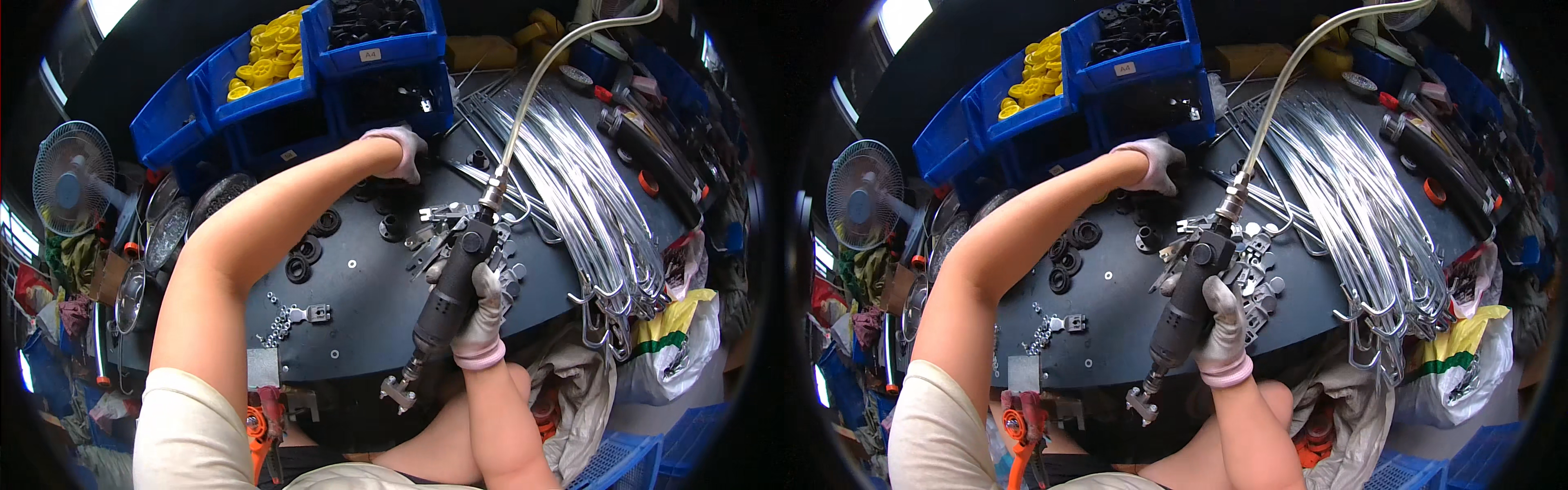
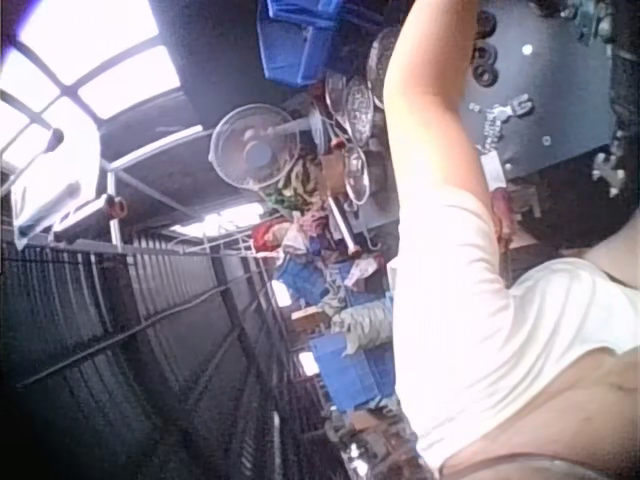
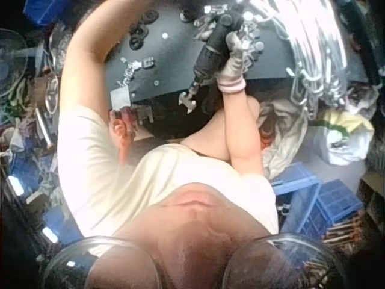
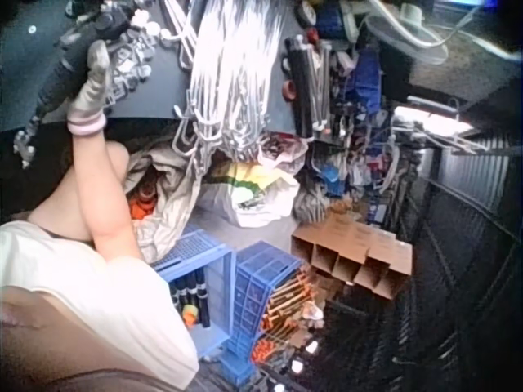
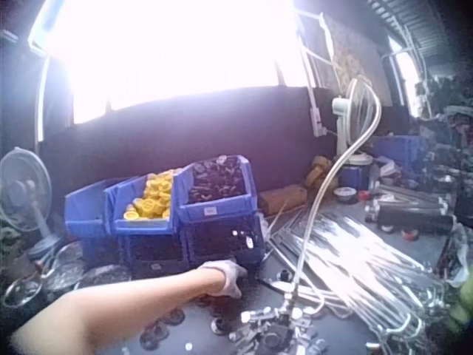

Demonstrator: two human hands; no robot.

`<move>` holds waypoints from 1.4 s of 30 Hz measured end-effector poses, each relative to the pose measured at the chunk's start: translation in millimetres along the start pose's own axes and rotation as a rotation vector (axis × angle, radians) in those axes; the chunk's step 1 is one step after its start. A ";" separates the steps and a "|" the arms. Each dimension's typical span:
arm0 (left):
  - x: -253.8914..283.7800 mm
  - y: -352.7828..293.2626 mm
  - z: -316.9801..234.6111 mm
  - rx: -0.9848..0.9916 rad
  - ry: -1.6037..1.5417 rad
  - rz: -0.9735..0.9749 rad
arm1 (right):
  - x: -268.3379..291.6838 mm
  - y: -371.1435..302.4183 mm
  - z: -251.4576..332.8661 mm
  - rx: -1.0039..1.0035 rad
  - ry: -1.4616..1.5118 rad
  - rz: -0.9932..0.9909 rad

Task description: Assembling mechanical components on a workshop bench using a pneumatic screwdriver and various small parts.

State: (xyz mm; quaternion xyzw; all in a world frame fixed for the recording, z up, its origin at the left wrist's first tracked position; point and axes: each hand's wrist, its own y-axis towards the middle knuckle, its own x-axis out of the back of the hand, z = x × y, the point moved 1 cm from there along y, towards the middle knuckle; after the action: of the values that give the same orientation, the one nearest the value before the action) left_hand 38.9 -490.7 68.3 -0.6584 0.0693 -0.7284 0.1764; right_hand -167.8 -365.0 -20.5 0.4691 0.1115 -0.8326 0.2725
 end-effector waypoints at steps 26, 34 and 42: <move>-204.9 -426.2 34.9 0.082 -0.906 -0.511 | -94.7 7.7 -43.9 0.106 -2.174 0.093; -236.0 -419.9 30.3 0.087 -1.308 -0.662 | -126.4 11.4 -67.3 -0.103 -2.523 0.180; -242.9 -424.1 13.6 0.162 -1.235 -0.735 | -146.5 21.1 -84.2 0.379 -2.101 0.254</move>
State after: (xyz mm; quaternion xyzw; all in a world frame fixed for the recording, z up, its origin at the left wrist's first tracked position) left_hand -0.8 -10.7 -15.8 -0.9154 -0.3232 -0.2387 -0.0247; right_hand -35.1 -294.2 59.2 -0.4388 -0.3591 -0.7882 0.2394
